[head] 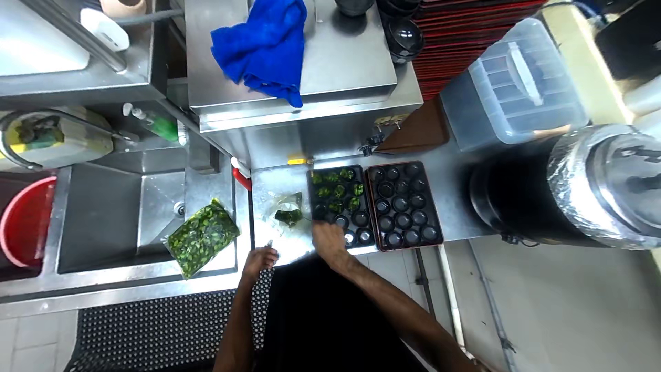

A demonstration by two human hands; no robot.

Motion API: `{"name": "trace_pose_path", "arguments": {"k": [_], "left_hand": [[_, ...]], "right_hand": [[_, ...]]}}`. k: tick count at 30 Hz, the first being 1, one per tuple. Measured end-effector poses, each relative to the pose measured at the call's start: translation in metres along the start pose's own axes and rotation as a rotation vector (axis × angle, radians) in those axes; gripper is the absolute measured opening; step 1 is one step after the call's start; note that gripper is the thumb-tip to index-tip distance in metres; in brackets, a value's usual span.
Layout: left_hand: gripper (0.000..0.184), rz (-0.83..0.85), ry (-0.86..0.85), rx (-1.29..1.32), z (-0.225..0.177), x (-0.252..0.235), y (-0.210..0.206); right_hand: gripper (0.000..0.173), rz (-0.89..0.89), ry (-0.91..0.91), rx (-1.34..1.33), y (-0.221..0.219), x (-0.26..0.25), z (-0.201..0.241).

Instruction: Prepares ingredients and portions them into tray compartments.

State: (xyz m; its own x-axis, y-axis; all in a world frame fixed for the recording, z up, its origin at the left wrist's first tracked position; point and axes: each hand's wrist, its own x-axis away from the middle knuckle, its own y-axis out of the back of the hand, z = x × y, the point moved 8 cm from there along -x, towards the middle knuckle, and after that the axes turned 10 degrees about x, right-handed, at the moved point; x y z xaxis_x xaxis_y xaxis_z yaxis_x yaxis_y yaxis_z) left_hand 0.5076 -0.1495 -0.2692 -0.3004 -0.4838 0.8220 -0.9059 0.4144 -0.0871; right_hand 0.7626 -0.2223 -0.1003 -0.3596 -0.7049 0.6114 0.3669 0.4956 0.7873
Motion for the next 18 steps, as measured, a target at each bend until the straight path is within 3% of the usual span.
{"name": "trace_pose_path", "arguments": {"k": [7,15,18], "left_hand": [[0.043,-0.015,-0.010,0.021,0.001,-0.001,0.002],[0.040,-0.005,-0.005,0.034,-0.001,0.000,0.001],[0.040,-0.013,0.011,0.016,-0.004,0.002,0.001]], "right_hand": [[0.032,0.064,-0.053,-0.044,0.015,0.019,-0.034],[0.025,-0.082,0.000,-0.509,0.007,0.053,-0.102],[0.025,-0.124,-0.075,-0.625,0.006,0.056,-0.130]]}}
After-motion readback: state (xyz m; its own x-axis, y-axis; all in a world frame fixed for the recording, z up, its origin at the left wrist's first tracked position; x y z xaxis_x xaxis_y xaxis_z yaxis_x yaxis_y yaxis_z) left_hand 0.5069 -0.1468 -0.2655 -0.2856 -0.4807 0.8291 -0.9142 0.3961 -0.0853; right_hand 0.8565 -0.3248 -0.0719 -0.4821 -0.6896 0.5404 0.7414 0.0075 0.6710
